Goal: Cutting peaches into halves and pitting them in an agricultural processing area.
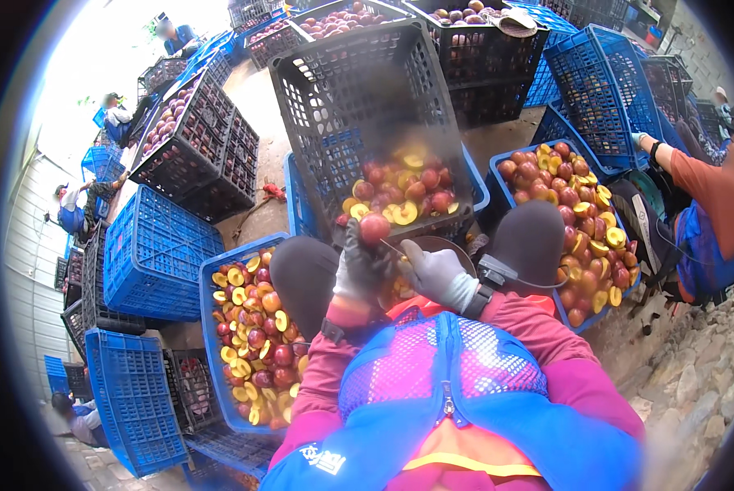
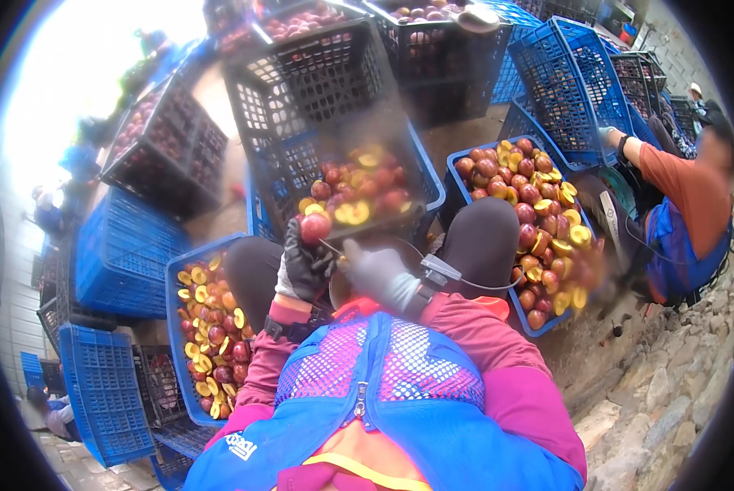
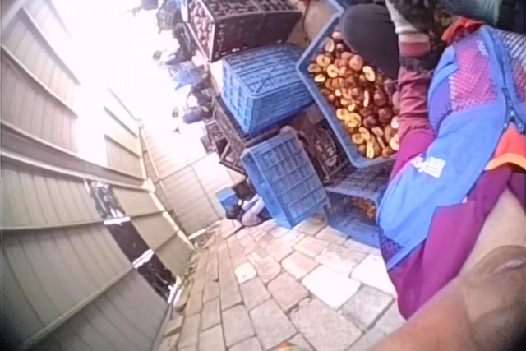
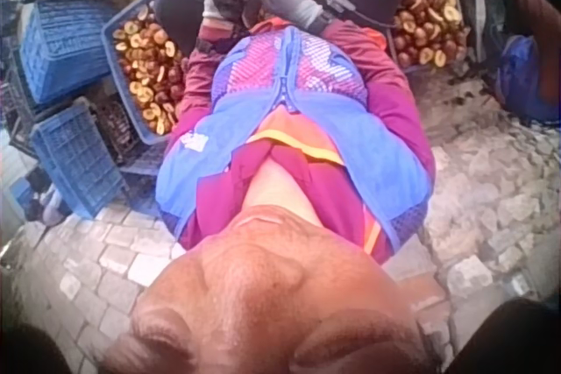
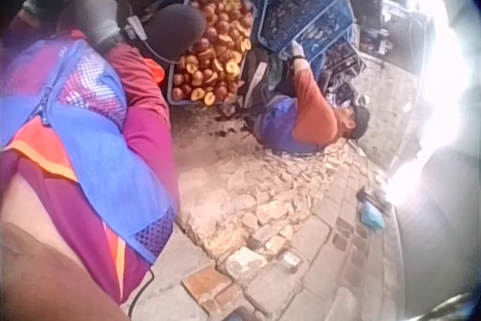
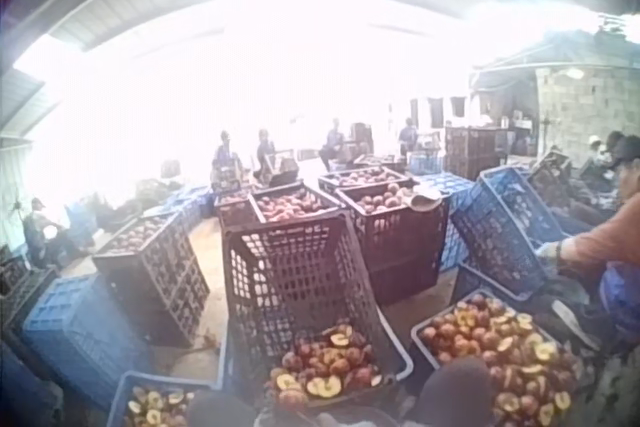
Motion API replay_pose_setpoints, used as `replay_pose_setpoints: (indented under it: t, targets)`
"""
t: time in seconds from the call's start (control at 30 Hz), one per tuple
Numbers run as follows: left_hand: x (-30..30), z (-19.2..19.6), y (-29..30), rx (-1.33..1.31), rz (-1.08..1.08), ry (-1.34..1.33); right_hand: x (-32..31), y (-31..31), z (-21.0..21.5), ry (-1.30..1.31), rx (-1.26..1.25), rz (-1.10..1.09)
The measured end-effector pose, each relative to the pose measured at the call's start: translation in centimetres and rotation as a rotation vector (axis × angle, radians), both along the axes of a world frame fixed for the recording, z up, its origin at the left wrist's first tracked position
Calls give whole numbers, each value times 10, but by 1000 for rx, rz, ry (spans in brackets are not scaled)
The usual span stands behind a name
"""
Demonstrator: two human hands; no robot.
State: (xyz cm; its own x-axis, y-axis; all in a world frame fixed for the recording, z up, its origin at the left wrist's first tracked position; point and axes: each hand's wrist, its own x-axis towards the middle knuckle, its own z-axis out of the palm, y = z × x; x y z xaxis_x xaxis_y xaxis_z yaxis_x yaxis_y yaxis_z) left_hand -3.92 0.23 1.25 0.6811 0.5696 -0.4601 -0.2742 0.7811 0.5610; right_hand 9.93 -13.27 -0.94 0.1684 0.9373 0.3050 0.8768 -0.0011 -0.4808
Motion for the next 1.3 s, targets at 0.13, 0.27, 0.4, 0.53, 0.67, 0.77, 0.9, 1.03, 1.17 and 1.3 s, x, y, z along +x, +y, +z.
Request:
replay_pose_setpoints:
  t: [0.13, 0.27, 0.4, 0.53, 0.67, 0.77, 0.9, 1.03, 1.17, 1.3]
  targets:
    - [-1, -3, -3, 109, 7, 92, 11, -13, 0, -59, 80, 58]
    - [-17, 24, 18, -76, 84, -11, 21, -33, 0, 69, 179, 10]
    - [-15, 17, 3, 440, 26, 39, 18, -13, 40, 856, 247, -206]
    - [5, 26, -42, 935, -89, 252, 10, 2, 66, 1402, 6, -141]
    - [15, -8, -45, 1204, 42, 351, -4, 7, 32, 1314, 137, -274]
    - [22, -8, -48, 1315, 120, 441, -7, 16, 13, 1061, 271, -337]
    - [26, -32, -26, 1163, 3, 442, -1, 18, 17, 670, 349, -329]
    - [18, -1, -34, 277, -173, 173, 3, 14, 31, 447, 322, -290]
    - [7, -38, -18, 933, -304, 132, 7, 19, 27, 346, 338, -225]
    - [-1, -28, -23, 940, -361, 95, 11, 20, 26, 189, 338, -189]
